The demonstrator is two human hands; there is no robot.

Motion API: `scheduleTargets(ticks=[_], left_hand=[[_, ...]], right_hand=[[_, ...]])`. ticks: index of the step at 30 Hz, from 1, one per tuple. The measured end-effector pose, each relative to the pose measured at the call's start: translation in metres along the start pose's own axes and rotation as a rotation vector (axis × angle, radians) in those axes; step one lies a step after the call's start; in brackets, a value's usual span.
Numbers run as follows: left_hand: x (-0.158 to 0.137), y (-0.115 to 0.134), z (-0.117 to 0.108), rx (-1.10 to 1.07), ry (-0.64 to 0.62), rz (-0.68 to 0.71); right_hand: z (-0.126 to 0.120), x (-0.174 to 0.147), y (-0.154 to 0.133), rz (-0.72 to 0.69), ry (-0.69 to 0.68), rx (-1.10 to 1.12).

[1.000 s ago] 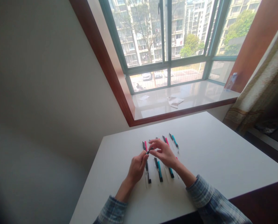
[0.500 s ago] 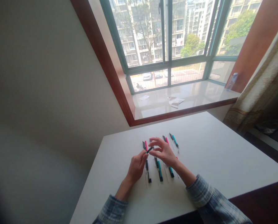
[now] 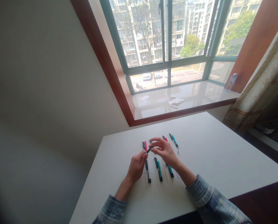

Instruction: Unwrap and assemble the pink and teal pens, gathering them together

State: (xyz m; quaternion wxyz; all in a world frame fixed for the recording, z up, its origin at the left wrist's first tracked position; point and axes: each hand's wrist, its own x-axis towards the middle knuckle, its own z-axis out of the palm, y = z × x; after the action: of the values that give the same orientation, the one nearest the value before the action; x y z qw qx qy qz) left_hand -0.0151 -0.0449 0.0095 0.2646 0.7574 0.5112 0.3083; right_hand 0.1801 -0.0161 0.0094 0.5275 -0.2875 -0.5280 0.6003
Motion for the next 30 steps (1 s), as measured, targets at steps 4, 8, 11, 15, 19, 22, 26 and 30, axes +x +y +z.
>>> scheduleTargets(ticks=[4,8,11,15,19,22,26,30], left_hand=[[-0.001,0.0,0.0,-0.027,0.004,0.01],[-0.0009,0.0017,-0.0005,-0.007,0.009,0.014],[-0.0004,0.0017,-0.0002,0.009,0.012,0.011],[-0.0004,0.0004,0.0001,-0.041,0.009,0.011],[-0.0003,0.0002,-0.0003,-0.078,0.005,0.009],[-0.0002,0.0007,-0.0003,-0.077,0.006,-0.001],[-0.0005,0.0014,-0.0002,-0.079,0.01,-0.016],[-0.0002,0.0025,-0.0006,-0.099,0.005,-0.023]], right_hand=[[0.0015,-0.0017,-0.0036,0.005,-0.049,0.023],[0.0028,-0.001,-0.0039,-0.014,-0.028,-0.032],[0.0018,-0.0003,-0.0014,-0.002,0.022,-0.036],[0.0016,-0.0012,-0.0024,-0.004,-0.01,-0.002],[0.0047,-0.0025,-0.0055,-0.024,-0.09,0.011],[0.0052,-0.0021,-0.003,-0.024,-0.063,-0.024],[0.0011,-0.0003,0.0025,0.002,0.075,0.003],[-0.004,0.0004,0.0,0.038,0.145,0.102]])
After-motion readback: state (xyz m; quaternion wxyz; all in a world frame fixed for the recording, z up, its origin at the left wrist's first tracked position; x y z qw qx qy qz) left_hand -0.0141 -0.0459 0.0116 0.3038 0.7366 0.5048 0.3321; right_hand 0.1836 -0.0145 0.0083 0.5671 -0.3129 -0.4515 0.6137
